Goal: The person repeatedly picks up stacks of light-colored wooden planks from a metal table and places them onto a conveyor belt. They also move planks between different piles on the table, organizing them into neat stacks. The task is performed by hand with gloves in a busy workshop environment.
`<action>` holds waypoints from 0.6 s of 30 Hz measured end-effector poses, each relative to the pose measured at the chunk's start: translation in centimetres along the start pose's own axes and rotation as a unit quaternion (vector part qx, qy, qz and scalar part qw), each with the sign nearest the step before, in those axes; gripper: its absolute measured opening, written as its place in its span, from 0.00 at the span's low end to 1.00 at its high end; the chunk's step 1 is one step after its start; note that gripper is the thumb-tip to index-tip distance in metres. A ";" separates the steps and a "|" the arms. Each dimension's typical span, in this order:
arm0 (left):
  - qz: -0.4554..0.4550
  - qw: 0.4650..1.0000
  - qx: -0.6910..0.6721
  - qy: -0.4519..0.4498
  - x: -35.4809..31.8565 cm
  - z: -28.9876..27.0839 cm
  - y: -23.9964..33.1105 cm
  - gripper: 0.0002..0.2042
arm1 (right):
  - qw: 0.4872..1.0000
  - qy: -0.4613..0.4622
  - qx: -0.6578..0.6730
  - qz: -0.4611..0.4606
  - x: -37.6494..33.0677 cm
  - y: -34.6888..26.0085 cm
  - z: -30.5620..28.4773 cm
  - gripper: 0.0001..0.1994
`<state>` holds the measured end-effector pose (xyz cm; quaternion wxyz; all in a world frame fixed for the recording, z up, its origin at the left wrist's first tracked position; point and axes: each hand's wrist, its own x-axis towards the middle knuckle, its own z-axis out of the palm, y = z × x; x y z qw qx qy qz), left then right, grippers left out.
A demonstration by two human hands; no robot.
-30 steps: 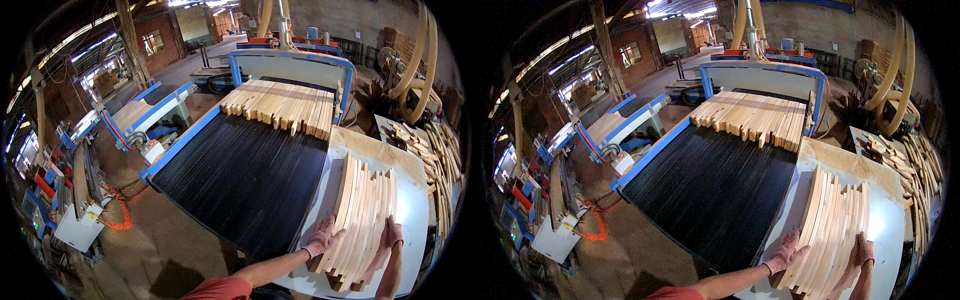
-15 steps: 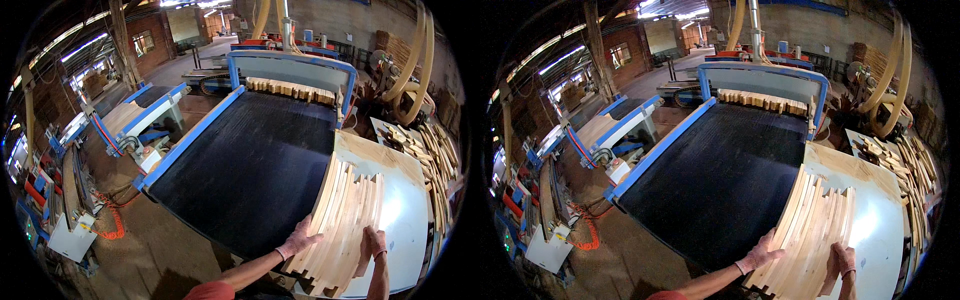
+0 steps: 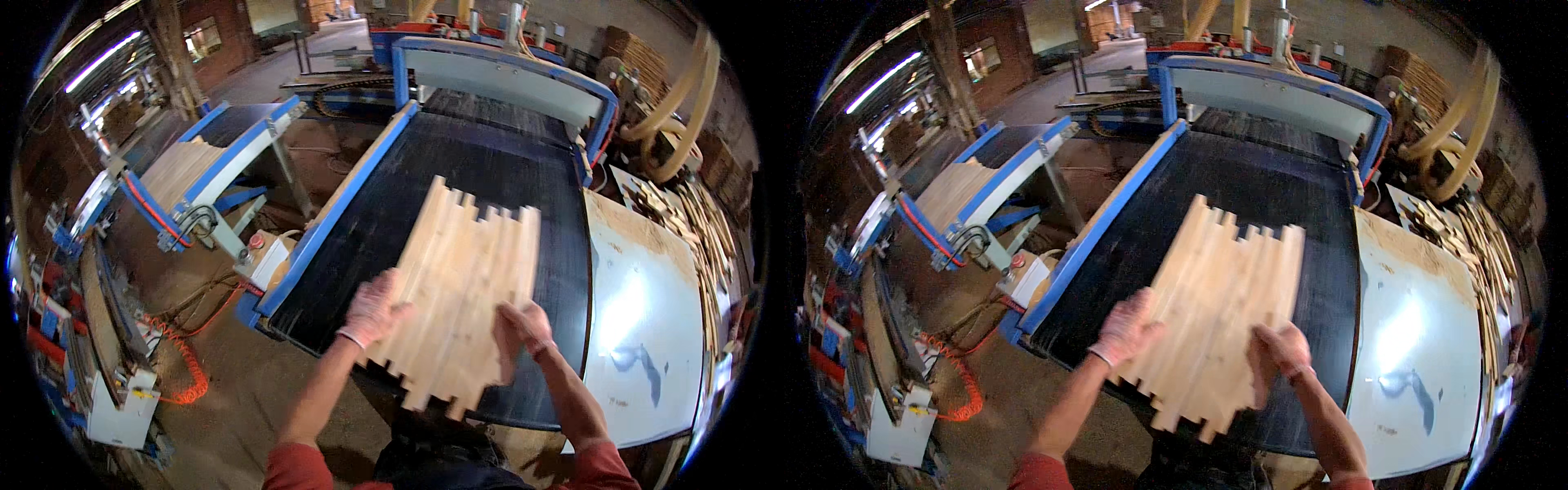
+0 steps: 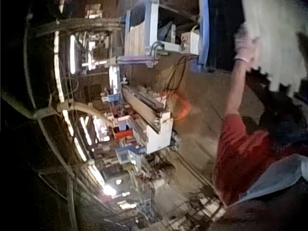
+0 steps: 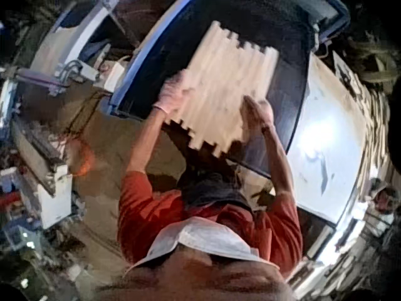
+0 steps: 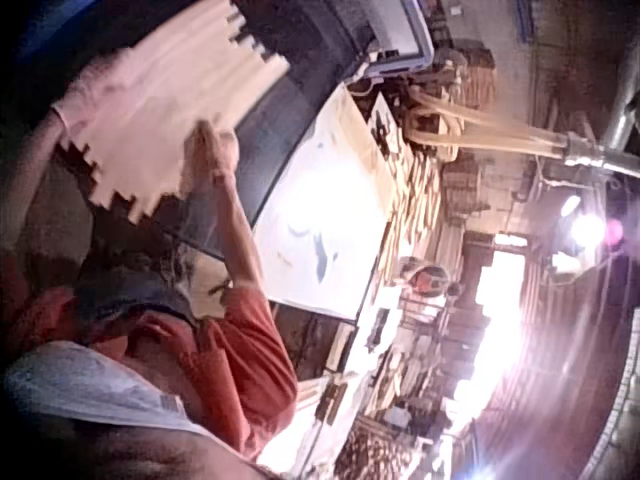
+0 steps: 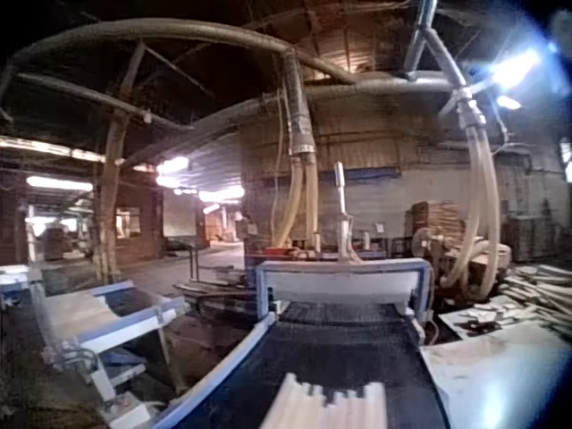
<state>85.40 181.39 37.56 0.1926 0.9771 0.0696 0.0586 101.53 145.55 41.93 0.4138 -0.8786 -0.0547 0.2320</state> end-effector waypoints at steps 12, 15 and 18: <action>-0.243 0.943 0.223 0.037 0.3 -8.1 -11.8 0.49 | 0.992 -0.070 -0.003 -0.105 8.4 -14.6 16.0 0.35; -0.236 0.952 0.192 -0.024 2.9 -9.0 -8.0 0.49 | 0.967 -0.099 0.168 -0.165 13.7 -6.9 15.3 0.28; -0.283 0.944 0.158 0.068 0.6 -8.4 -6.6 0.41 | 0.942 -0.191 0.181 -0.208 6.8 -6.7 14.5 0.16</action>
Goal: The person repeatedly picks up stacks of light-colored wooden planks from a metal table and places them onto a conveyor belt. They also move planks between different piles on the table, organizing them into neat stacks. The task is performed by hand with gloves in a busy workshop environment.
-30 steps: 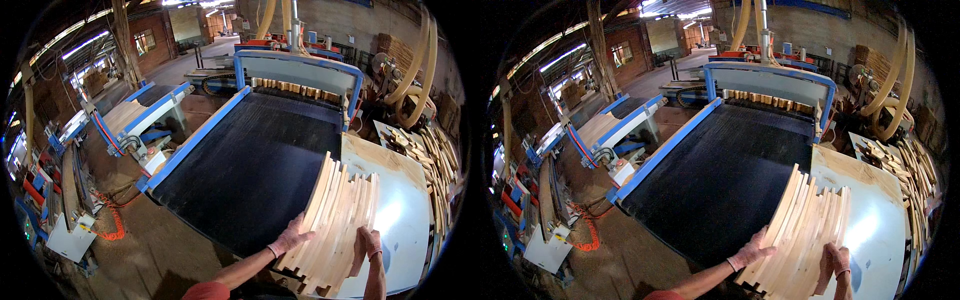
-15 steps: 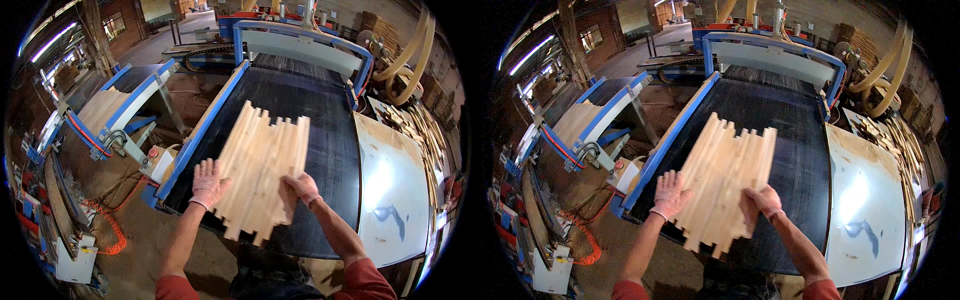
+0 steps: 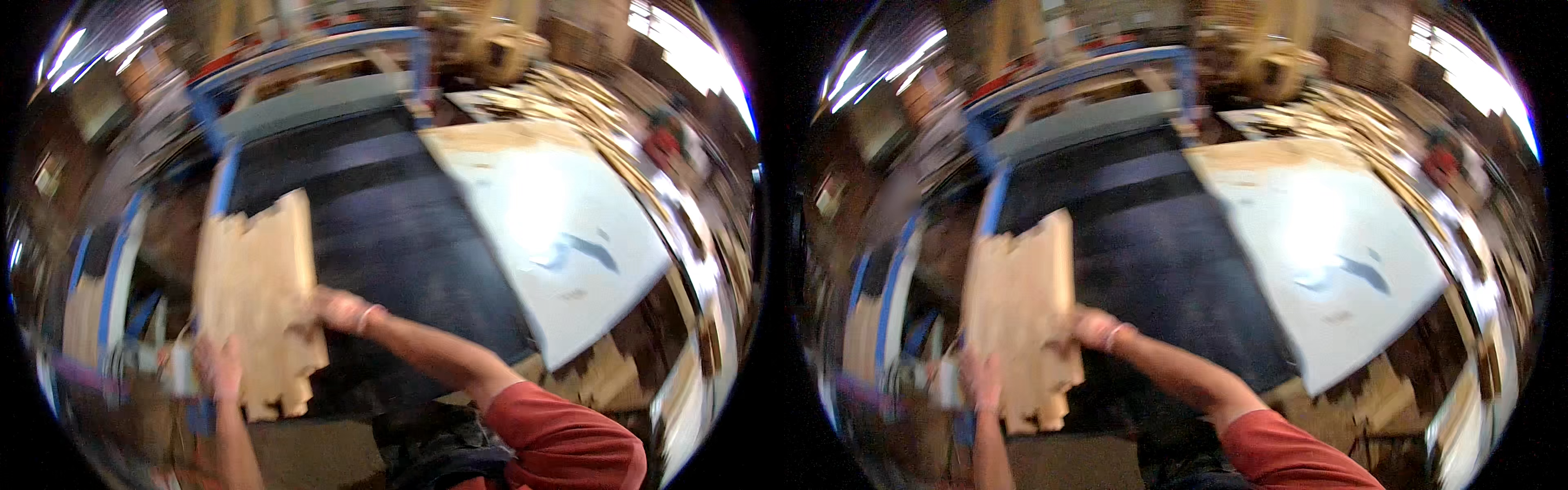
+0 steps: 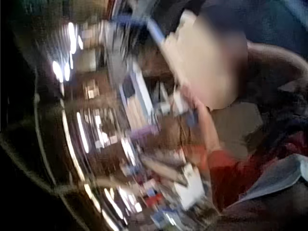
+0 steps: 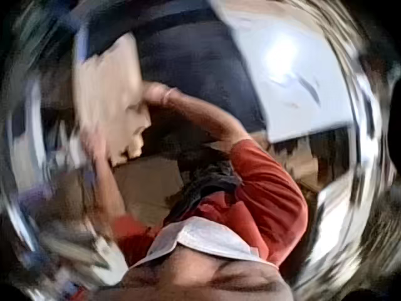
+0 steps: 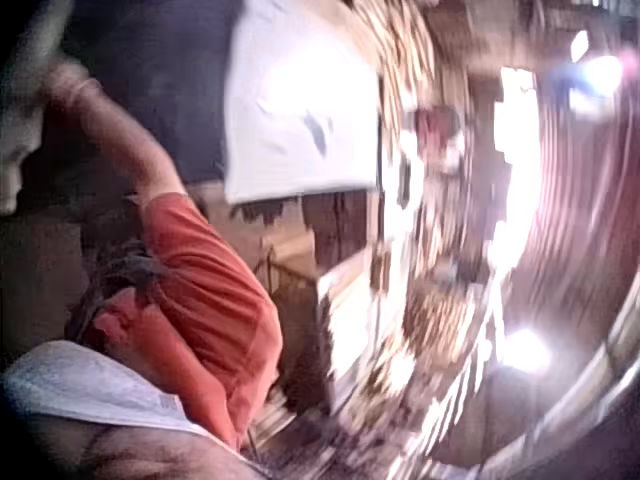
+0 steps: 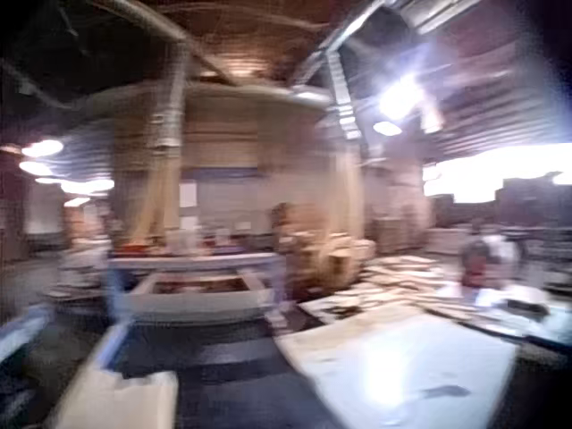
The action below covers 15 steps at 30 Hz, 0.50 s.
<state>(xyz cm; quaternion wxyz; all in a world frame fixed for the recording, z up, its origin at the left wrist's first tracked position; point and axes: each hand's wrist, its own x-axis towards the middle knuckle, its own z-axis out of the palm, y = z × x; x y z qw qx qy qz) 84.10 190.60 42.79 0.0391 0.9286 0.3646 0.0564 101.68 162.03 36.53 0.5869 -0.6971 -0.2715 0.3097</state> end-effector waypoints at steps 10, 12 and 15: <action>0.241 0.195 -0.715 -0.627 -26.8 6.5 24.7 0.34 | 0.998 -0.049 0.024 -0.020 -42.8 17.1 -1.5 0.17; 0.238 0.188 -0.595 -0.744 -34.7 7.6 31.6 0.33 | 0.972 0.112 0.110 0.176 -54.7 18.4 -2.2 0.17; 0.312 0.359 -0.401 -0.783 -44.8 14.6 40.2 0.31 | 0.801 0.430 0.017 0.416 -70.2 25.3 -2.0 0.33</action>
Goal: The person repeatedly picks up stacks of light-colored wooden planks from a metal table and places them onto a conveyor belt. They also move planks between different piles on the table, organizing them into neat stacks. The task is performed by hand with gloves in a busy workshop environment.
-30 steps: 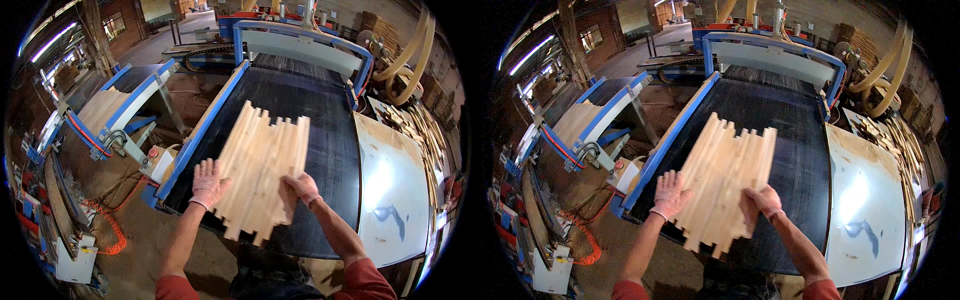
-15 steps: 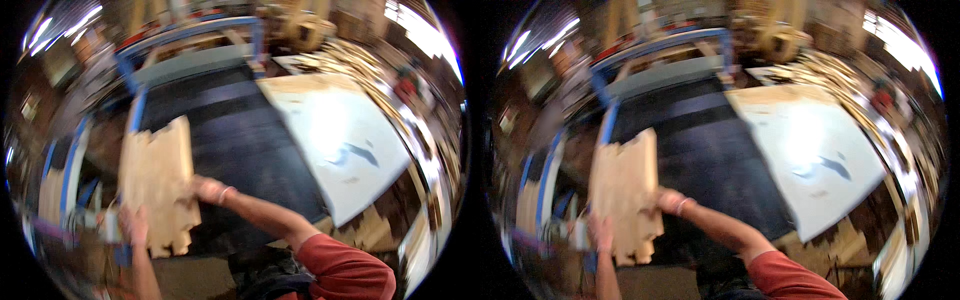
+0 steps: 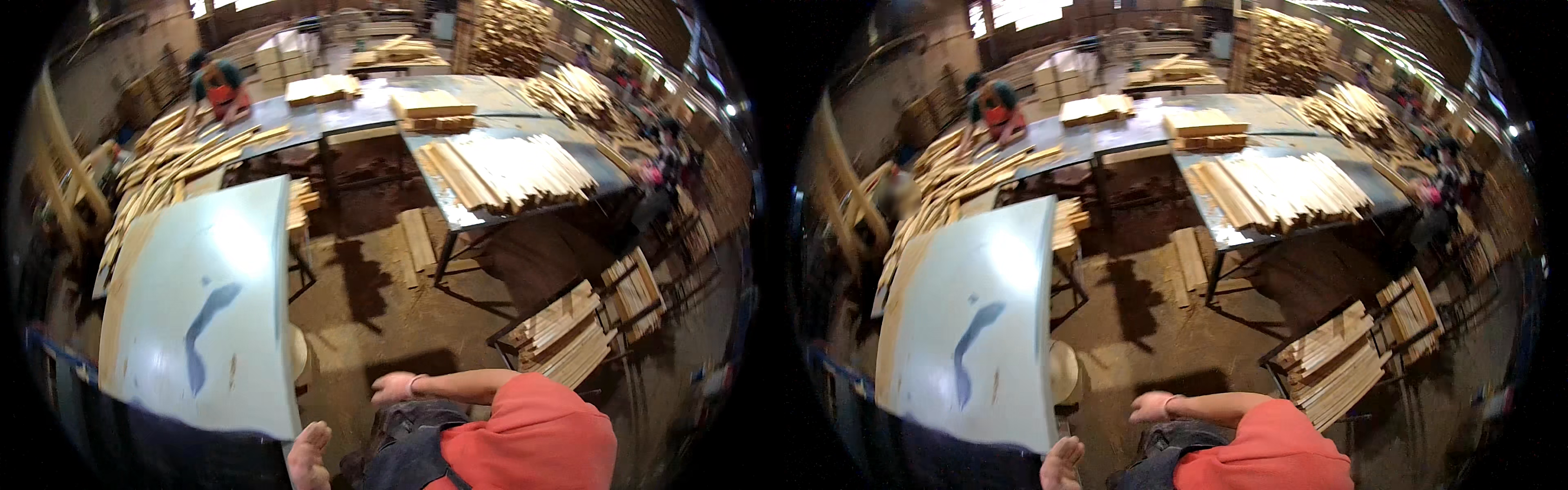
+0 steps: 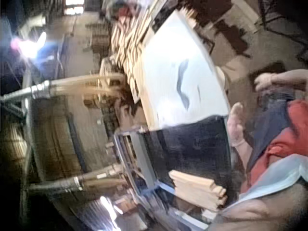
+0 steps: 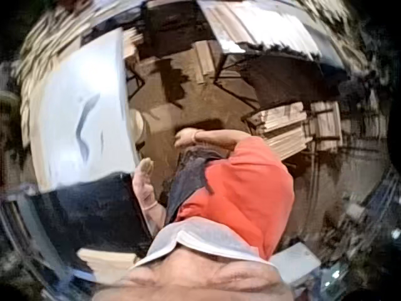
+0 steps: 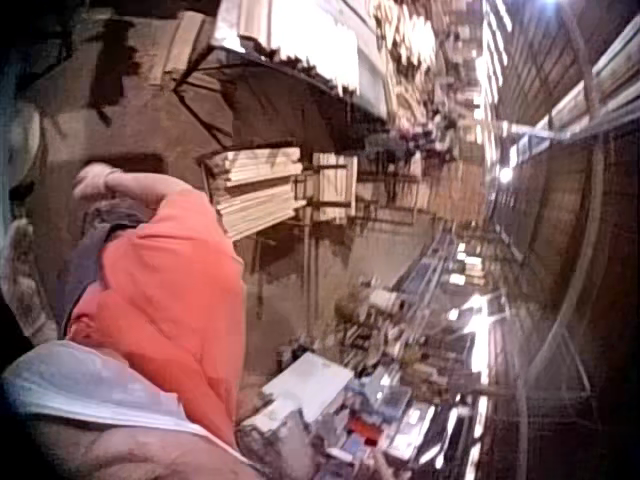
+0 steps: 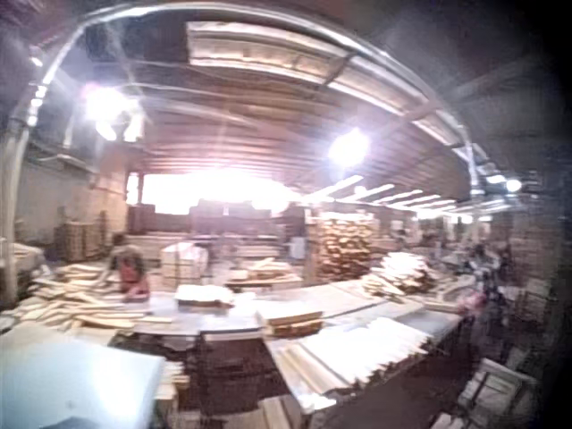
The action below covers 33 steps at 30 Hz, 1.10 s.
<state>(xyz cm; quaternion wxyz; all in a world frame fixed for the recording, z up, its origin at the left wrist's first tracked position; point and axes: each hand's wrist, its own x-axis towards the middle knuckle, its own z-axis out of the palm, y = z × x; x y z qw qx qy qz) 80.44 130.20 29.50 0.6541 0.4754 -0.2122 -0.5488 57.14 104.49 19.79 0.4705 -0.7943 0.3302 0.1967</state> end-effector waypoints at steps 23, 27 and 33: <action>-0.475 0.835 0.234 0.151 36.5 4.3 -24.4 0.26 | 0.598 0.179 0.594 0.507 -10.5 35.4 4.6 0.18; -0.413 0.887 0.158 0.132 48.8 4.1 -25.0 0.27 | 0.825 0.197 0.308 0.430 -9.7 43.8 1.9 0.15; -0.262 0.867 0.422 0.022 76.5 15.2 -24.2 0.15 | 0.839 0.422 0.155 0.307 -8.1 50.2 -19.8 0.09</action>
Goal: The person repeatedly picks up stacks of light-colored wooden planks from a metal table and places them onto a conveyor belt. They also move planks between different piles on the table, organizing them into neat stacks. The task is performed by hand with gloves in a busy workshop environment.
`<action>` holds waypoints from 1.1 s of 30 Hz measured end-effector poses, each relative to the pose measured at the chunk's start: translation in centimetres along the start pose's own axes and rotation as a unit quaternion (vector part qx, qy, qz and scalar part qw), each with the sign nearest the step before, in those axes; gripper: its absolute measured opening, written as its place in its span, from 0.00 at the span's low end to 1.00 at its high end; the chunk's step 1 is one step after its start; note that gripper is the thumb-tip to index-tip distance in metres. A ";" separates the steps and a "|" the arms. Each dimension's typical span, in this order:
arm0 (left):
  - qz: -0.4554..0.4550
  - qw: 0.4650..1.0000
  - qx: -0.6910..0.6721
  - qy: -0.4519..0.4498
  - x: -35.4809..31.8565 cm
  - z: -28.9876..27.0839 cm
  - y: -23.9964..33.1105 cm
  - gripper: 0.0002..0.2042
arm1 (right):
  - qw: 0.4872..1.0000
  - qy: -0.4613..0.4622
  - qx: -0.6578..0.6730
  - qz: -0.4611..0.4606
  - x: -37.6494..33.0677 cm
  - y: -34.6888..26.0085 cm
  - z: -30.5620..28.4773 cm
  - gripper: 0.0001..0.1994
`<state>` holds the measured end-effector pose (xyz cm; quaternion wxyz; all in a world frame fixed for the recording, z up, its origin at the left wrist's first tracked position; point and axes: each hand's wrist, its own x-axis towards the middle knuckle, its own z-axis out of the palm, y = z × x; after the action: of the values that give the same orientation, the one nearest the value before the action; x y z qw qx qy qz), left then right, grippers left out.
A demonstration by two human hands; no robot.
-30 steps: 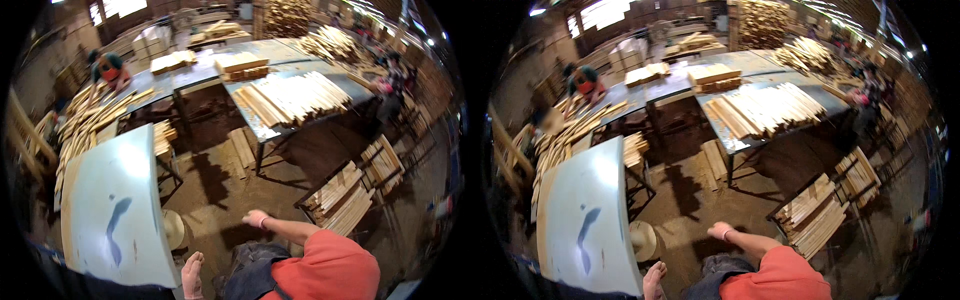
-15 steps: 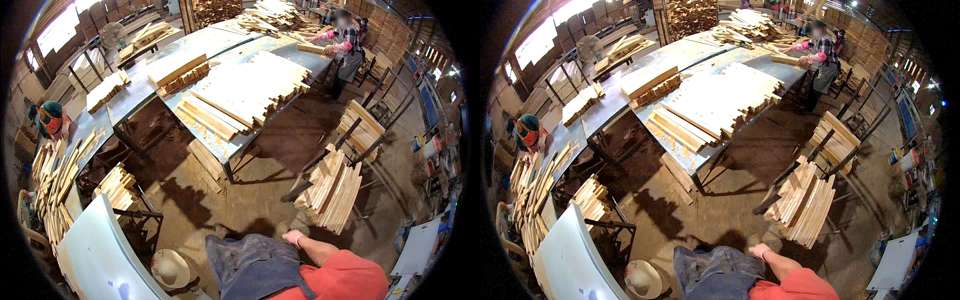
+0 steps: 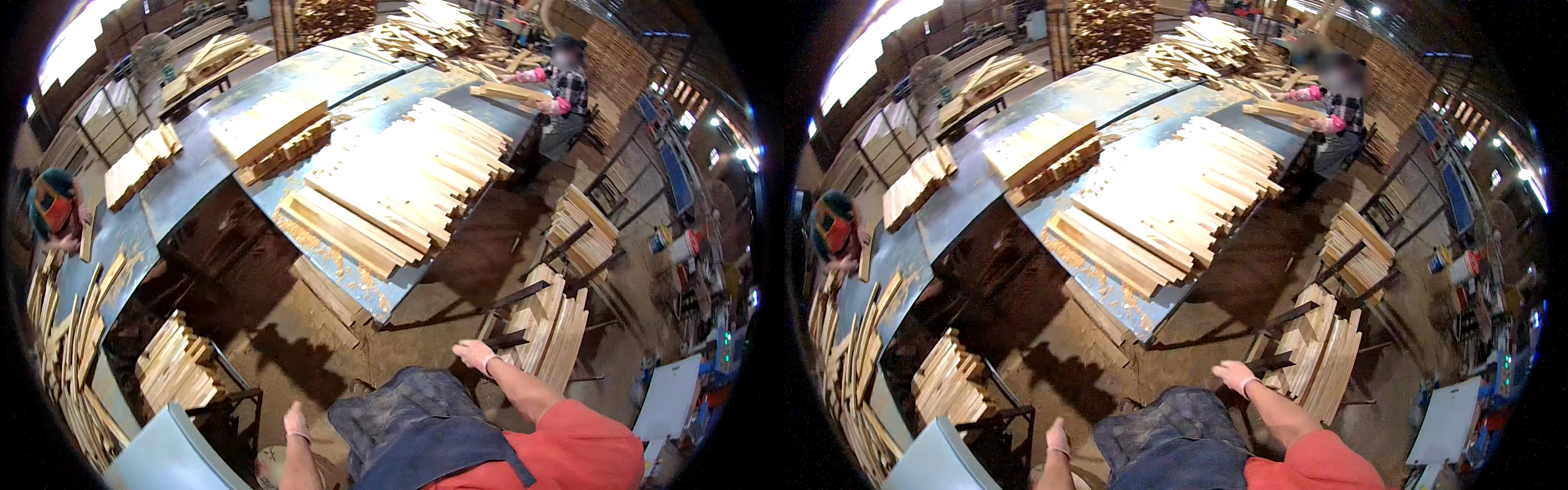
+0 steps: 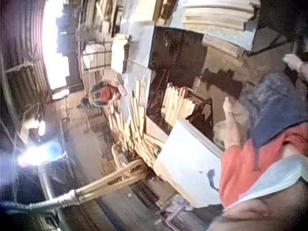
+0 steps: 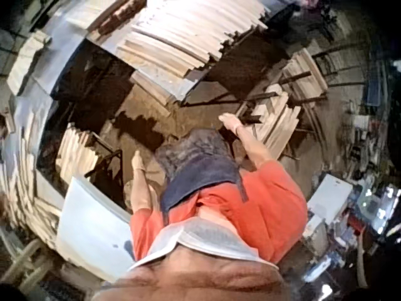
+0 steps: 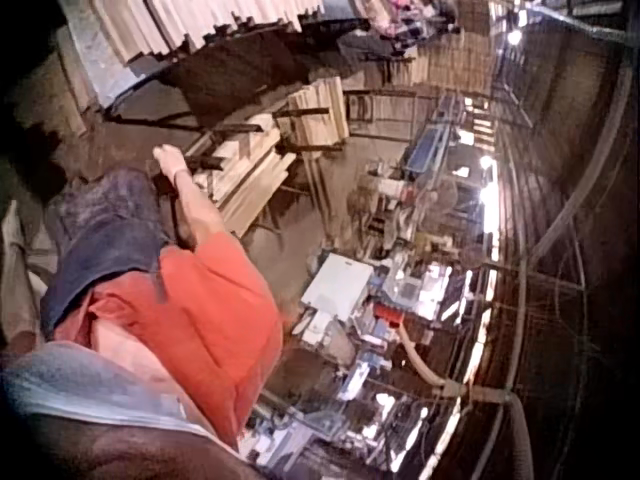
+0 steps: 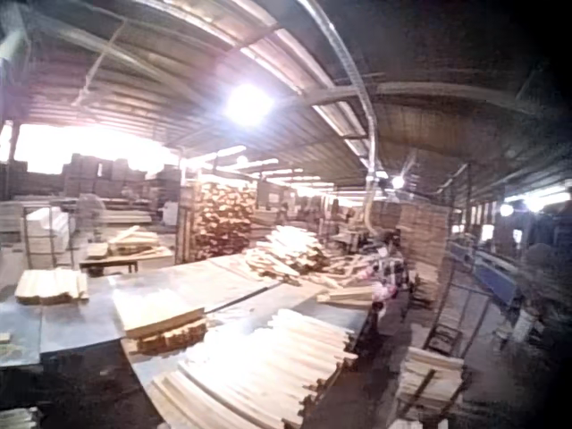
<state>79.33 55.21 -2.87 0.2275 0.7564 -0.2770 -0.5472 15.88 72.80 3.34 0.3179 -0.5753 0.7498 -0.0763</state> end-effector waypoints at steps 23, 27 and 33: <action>-0.015 0.990 -0.127 -0.068 4.4 45.6 37.0 0.15 | 0.754 0.384 0.501 0.182 41.4 13.1 -33.7 0.46; -0.118 0.973 -0.199 -0.007 2.0 47.1 41.0 0.12 | 0.735 0.386 0.488 0.268 44.5 17.9 -32.6 0.48; 0.014 0.984 -0.143 -0.108 -0.4 47.1 44.7 0.11 | 0.800 0.391 0.391 0.234 43.3 14.5 -31.7 0.49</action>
<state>26.69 20.31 12.29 0.3098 0.6484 -0.2290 -0.6566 -19.70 30.12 4.47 0.2038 -0.1303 0.8288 -0.5045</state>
